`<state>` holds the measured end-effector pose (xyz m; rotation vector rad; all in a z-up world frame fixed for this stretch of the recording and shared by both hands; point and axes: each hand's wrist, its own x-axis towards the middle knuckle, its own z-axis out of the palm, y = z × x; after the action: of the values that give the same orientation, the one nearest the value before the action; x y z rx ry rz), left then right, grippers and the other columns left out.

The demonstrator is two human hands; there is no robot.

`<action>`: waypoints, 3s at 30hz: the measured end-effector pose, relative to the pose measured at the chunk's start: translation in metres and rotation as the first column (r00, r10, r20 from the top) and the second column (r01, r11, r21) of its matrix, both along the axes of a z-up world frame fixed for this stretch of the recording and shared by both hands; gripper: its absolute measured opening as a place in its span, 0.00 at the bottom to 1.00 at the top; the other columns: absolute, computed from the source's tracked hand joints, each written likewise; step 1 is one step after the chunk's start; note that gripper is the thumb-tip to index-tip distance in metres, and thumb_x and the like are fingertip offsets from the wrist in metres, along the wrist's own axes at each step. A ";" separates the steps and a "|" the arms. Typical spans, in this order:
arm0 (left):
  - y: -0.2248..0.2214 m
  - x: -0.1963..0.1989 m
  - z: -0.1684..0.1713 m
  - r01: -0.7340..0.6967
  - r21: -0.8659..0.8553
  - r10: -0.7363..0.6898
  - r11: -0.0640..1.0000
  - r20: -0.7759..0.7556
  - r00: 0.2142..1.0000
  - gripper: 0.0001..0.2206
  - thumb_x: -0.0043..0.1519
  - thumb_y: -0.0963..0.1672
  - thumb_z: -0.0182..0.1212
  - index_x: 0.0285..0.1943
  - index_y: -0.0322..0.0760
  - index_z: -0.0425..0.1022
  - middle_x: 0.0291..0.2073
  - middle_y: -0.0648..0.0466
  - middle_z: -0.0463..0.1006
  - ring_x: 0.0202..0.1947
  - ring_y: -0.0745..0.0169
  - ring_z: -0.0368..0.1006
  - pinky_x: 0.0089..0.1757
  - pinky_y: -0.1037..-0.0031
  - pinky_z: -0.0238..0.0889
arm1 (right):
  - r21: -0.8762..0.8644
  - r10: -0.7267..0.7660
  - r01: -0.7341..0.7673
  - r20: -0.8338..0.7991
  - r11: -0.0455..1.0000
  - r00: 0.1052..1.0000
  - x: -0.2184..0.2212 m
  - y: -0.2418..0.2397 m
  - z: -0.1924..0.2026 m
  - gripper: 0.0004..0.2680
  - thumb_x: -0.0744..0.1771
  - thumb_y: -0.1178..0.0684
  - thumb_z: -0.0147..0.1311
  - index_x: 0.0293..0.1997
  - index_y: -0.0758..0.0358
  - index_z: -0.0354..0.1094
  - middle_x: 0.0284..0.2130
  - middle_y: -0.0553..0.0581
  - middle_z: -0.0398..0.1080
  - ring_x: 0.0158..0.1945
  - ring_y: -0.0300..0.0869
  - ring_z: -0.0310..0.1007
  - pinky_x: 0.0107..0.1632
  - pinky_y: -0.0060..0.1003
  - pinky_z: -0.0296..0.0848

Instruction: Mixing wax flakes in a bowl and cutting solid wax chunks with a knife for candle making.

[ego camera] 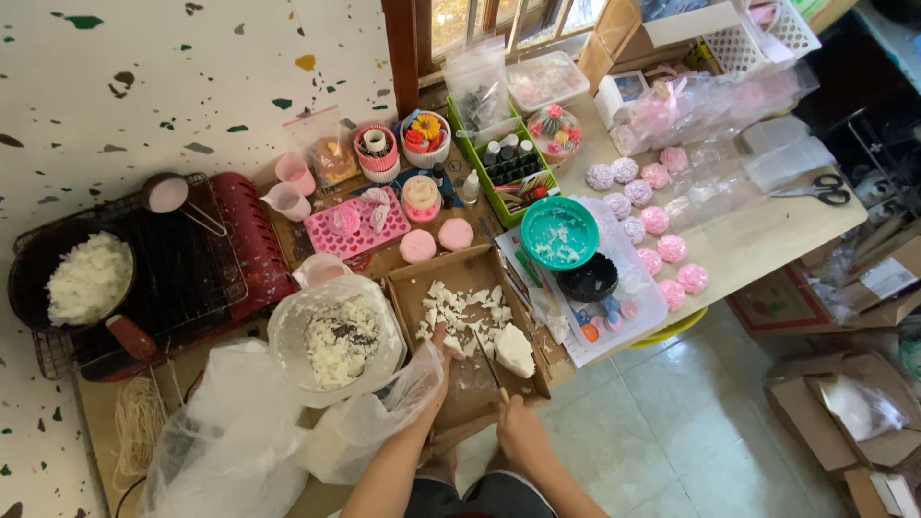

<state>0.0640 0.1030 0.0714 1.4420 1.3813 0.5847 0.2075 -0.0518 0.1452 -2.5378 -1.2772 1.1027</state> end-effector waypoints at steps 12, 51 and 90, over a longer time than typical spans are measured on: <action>-0.015 0.012 -0.001 0.099 0.092 -0.075 0.991 -0.234 0.969 0.30 0.66 0.46 0.57 0.77 0.38 0.52 0.68 0.39 0.65 0.65 0.36 0.62 0.61 0.55 0.52 | -0.017 -0.057 0.057 0.022 0.998 0.998 -0.031 0.006 0.010 0.13 0.70 0.45 0.41 0.44 0.68 0.62 0.34 0.76 0.74 0.41 0.69 0.76 0.45 0.64 0.73; -0.025 0.000 -0.011 -0.057 -0.098 0.054 0.994 -0.036 0.998 0.18 0.77 0.49 0.41 0.70 0.41 0.68 0.43 0.45 0.79 0.43 0.55 0.74 0.49 0.66 0.68 | 0.004 0.026 -0.026 0.044 1.000 0.999 -0.028 0.006 0.023 0.12 0.70 0.45 0.43 0.43 0.66 0.60 0.32 0.74 0.75 0.38 0.69 0.76 0.42 0.64 0.73; -0.057 -0.060 0.084 -0.022 0.427 0.035 0.904 -0.022 0.999 0.20 0.66 0.44 0.51 0.68 0.37 0.62 0.63 0.41 0.69 0.63 0.39 0.65 0.60 0.58 0.54 | -0.072 0.112 -0.105 0.099 0.992 0.989 -0.004 0.014 0.040 0.11 0.70 0.44 0.43 0.44 0.63 0.60 0.33 0.71 0.76 0.39 0.67 0.77 0.43 0.62 0.74</action>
<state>0.0040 0.0455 0.1551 1.7838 1.3508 0.9328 0.2040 -0.0374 0.1854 -2.6337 -1.4429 1.0638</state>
